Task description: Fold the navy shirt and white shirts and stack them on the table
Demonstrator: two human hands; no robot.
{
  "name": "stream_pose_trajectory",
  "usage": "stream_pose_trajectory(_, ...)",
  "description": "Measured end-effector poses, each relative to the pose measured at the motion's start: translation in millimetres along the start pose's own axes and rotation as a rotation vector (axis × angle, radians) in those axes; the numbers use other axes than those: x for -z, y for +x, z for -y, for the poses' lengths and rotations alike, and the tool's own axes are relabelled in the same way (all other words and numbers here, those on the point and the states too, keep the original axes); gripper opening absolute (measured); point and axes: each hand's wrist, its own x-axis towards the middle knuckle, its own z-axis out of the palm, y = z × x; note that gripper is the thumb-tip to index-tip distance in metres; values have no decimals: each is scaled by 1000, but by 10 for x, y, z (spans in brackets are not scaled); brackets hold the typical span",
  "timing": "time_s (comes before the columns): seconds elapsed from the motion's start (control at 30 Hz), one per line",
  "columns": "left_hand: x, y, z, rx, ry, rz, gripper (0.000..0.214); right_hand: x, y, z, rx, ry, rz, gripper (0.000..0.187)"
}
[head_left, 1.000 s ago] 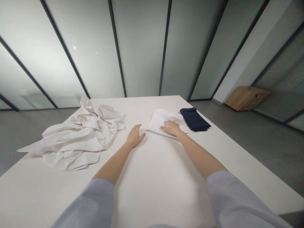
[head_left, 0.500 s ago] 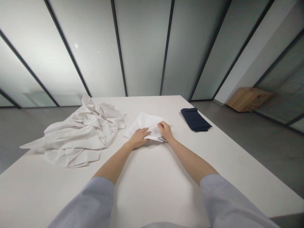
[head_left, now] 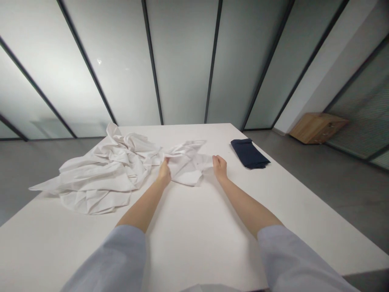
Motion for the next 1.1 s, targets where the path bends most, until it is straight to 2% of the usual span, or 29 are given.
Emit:
stream_pose_trajectory(0.1,133,82,-28,-62,30,-250,52,-83,-103,62,227,-123,348,28)
stream_pose_trajectory(0.2,258,21,-89,-200,156,-476,65,-148,-214,156,386,-334,723,44)
stream_pose_trajectory(0.27,291,-69,-141,-371,344,-523,76,-163,-260,220,400,-481,834,54)
stream_pose_trajectory(0.3,285,-116,-168,-470,461,-513,74,-162,-269,249,396,-528,849,56)
stream_pose_trajectory(0.33,265,-162,-192,-563,580,-465,67,-156,-271,276,391,-555,850,56)
stream_pose_trajectory(0.4,187,-241,-226,-678,775,-231,48,-137,-257,323,393,-570,842,50)
stream_pose_trajectory(0.47,87,-301,-234,-686,915,85,33,-117,-232,364,403,-568,827,43)
stream_pose_trajectory(0.53,-4,-345,-221,-640,1016,293,32,-103,-212,402,405,-557,807,37)
stream_pose_trajectory(0.6,-65,-379,-203,-578,1075,312,39,-98,-206,436,393,-524,802,35)
stream_pose_trajectory(0.73,-100,-430,-193,-533,1126,172,55,-105,-239,473,381,-403,832,35)
stream_pose_trajectory(0.8,-101,-447,-203,-543,1154,172,62,-109,-267,471,370,-335,837,34)
stream_pose_trajectory(0.9,-107,-447,-214,-514,1193,263,45,-109,-287,441,307,-268,812,32)
stream_pose_trajectory(1.0,-115,-405,-209,-413,1148,307,31,-106,-260,369,250,-237,659,32)
stream_pose_trajectory(1.1,-101,-341,-198,-303,891,311,33,-96,-187,253,143,-138,423,28)
